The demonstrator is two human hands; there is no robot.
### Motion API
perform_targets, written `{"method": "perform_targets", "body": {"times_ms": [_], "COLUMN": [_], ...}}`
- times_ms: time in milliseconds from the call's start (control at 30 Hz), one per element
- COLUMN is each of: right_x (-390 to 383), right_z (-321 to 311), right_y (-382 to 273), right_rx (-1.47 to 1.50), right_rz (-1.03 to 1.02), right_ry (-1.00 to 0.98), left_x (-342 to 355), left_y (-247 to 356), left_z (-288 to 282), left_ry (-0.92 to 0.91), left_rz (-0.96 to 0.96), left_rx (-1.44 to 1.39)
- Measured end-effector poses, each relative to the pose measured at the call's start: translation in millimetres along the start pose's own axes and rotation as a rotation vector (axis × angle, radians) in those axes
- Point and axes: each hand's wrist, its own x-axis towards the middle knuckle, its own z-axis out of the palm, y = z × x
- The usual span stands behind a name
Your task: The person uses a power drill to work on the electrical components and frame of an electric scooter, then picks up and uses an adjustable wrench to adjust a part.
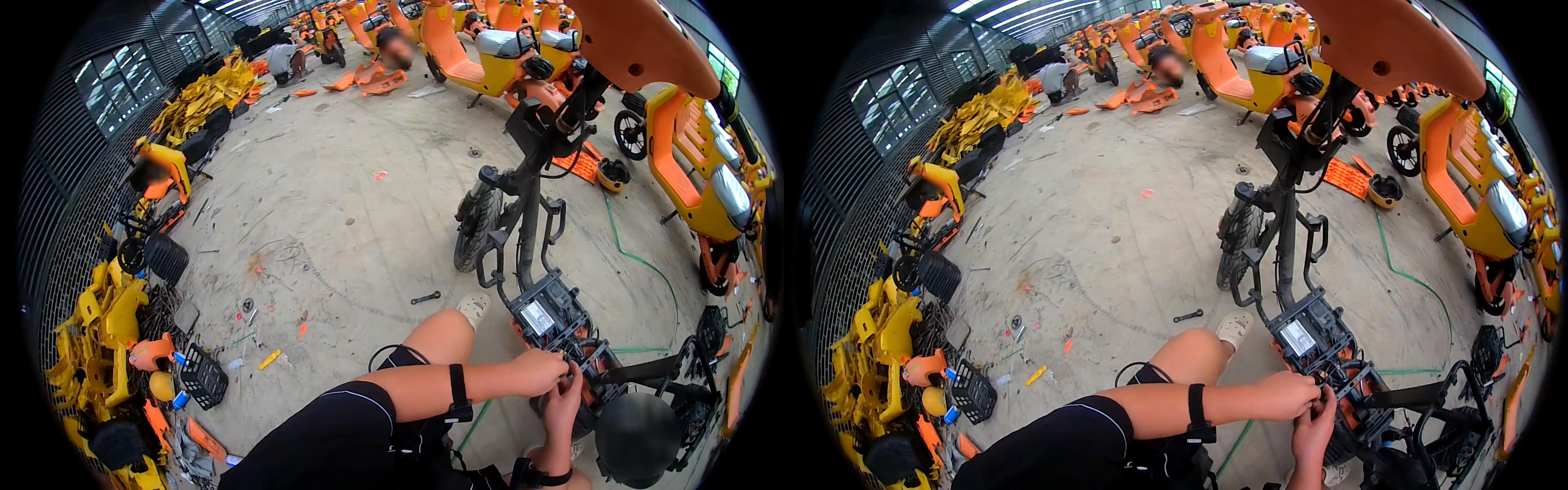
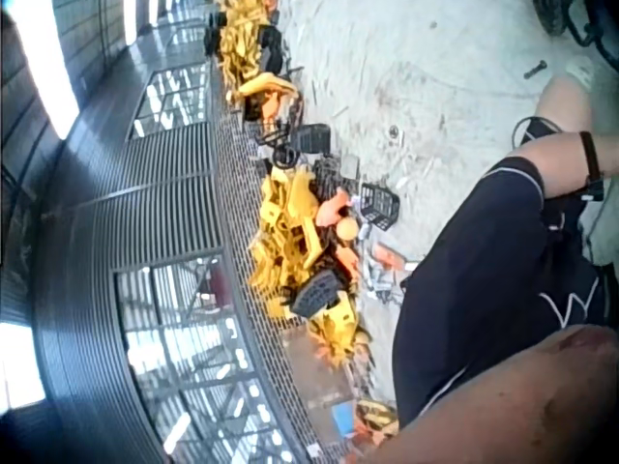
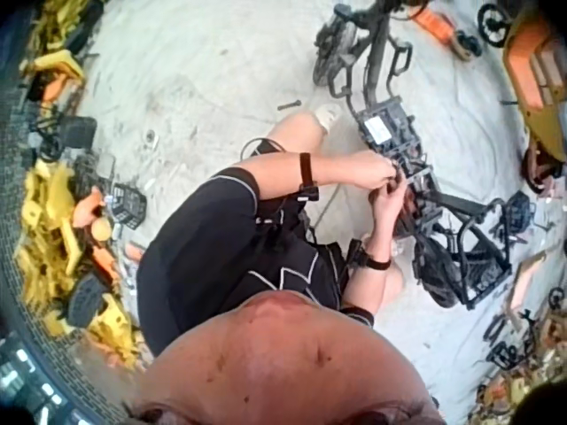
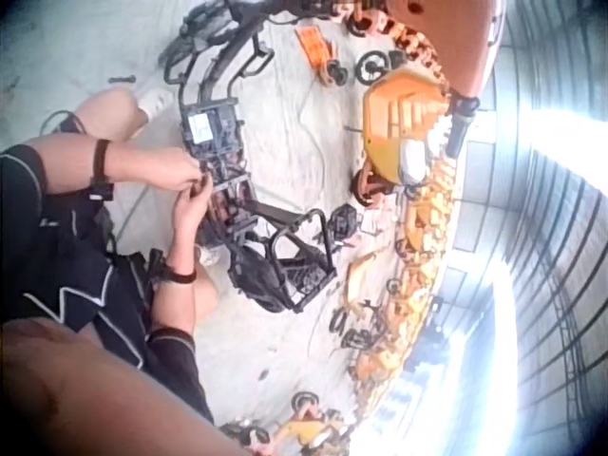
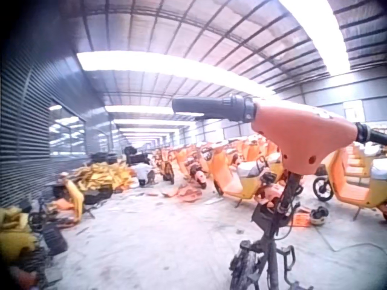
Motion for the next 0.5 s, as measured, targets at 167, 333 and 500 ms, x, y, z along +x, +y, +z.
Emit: {"method": "perform_targets", "body": {"times_ms": [167, 333, 500], "right_x": [3, 14, 12], "right_z": [6, 9, 19], "right_y": [-12, 8, -18], "right_rx": [0.042, -0.171, -0.292], "right_rz": [-0.117, -0.324, -0.21], "right_ry": [-0.009, 0.015, -0.035], "left_x": [1, -9, -19], "left_y": [-7, -9, -16], "left_z": [-10, -15, -18], "left_ry": [0.144, 0.282, 0.258], "left_rz": [0.057, 0.004, -0.162], "left_rx": [-0.006, -0.016, -0.003]}}
